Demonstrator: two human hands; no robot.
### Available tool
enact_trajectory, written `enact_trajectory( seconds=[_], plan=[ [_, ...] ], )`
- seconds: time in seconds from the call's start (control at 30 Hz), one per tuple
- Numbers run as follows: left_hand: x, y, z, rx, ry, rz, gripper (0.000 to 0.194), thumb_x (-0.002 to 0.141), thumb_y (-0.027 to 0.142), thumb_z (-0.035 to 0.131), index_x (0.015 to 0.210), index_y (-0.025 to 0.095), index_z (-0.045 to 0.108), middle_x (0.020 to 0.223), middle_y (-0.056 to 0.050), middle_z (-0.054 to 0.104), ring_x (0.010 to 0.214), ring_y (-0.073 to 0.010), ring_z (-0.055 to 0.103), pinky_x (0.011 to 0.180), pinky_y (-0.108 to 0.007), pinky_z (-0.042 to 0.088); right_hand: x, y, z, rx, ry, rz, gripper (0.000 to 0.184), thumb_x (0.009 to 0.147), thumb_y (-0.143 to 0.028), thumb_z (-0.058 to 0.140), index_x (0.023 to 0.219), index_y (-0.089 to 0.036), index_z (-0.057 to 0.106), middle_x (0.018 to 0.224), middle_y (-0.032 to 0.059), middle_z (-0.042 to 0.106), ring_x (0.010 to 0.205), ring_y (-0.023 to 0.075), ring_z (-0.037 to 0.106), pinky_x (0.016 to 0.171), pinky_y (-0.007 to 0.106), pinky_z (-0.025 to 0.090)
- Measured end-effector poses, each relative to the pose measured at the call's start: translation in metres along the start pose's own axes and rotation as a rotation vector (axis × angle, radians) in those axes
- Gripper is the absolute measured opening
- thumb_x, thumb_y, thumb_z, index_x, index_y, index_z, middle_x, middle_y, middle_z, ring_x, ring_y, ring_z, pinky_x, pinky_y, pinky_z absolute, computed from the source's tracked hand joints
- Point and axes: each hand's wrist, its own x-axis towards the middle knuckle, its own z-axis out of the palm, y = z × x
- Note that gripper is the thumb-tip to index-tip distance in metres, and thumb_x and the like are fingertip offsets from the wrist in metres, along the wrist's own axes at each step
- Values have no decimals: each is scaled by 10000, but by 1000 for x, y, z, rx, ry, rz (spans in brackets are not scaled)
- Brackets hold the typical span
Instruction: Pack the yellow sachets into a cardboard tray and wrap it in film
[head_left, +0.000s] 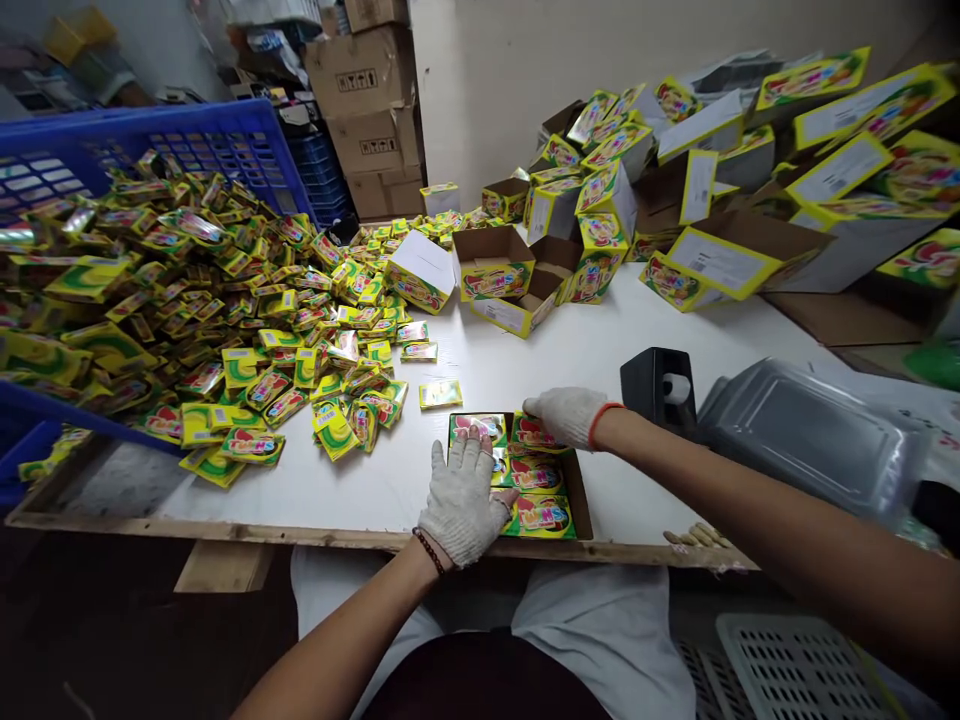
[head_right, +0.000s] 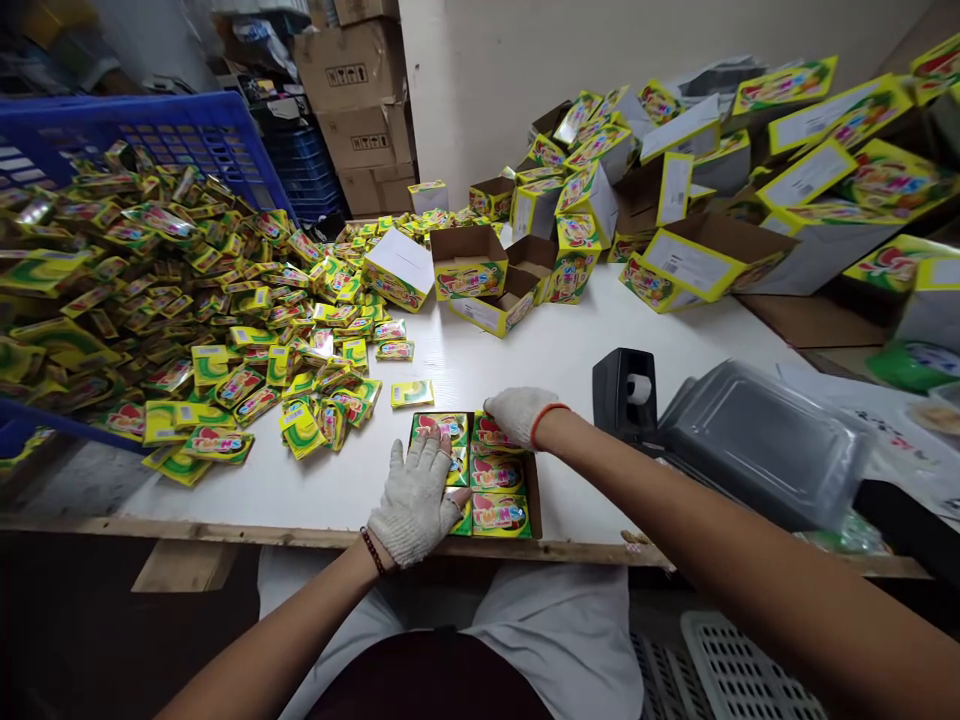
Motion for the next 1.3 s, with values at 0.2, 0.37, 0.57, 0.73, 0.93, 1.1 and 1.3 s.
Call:
enact_trajectory(
  seconds=[0.2,0.37,0.57,0.73,0.93,1.1,1.3],
  plan=[
    [-3,0,-1,-7,-21,3,773,909,480,511,1556,94,338,1599,-113,183,1505,-303,159,1200,-599,70,18,-21,24,0,18,29,342,959,-238,500,1246,-108,635,1111,188,645,1059,368,628,824,468,519],
    [-3,-3,0,-30,-27,11,813,916,514,499,1570,75,298,1604,-125,134,1508,-319,135,1195,-610,80,9,-26,45,-33,209,42,369,973,-98,330,1236,-93,588,1161,174,584,1076,331,579,819,469,519],
    [-9,-2,2,-104,27,29,839,921,623,457,1568,105,327,1603,-132,159,1507,-319,147,1188,-624,91,11,-33,58,-48,182,-11,388,968,-92,328,1263,-69,580,1204,180,546,1116,324,535,883,452,496],
    [-10,-21,14,-158,296,88,742,953,592,428,1506,96,428,1569,-172,283,1472,-310,263,1163,-568,261,6,-41,67,-70,153,67,517,950,-50,267,1389,-111,532,1302,195,462,1094,323,526,871,457,482],
    [3,-133,1,-85,611,-562,903,815,517,677,1504,11,388,1589,-259,131,1497,-369,126,1197,-481,207,3,-55,63,-8,28,94,539,964,-63,172,1378,-87,516,1334,206,402,1154,350,491,929,484,455],
    [-15,-201,-2,-548,549,-914,793,729,309,727,1405,-11,463,1294,-226,512,1175,-295,530,1033,-375,423,6,-25,57,263,13,15,459,898,-30,337,1293,-116,555,1264,155,490,1114,287,541,957,409,428],
    [-26,-141,-37,-1156,459,-577,745,757,543,637,1289,24,589,1228,-164,616,1121,-259,587,955,-364,482,-21,-22,34,292,955,-504,388,871,-39,395,1218,-44,571,1252,186,549,1116,243,581,917,312,486]
  ],
)
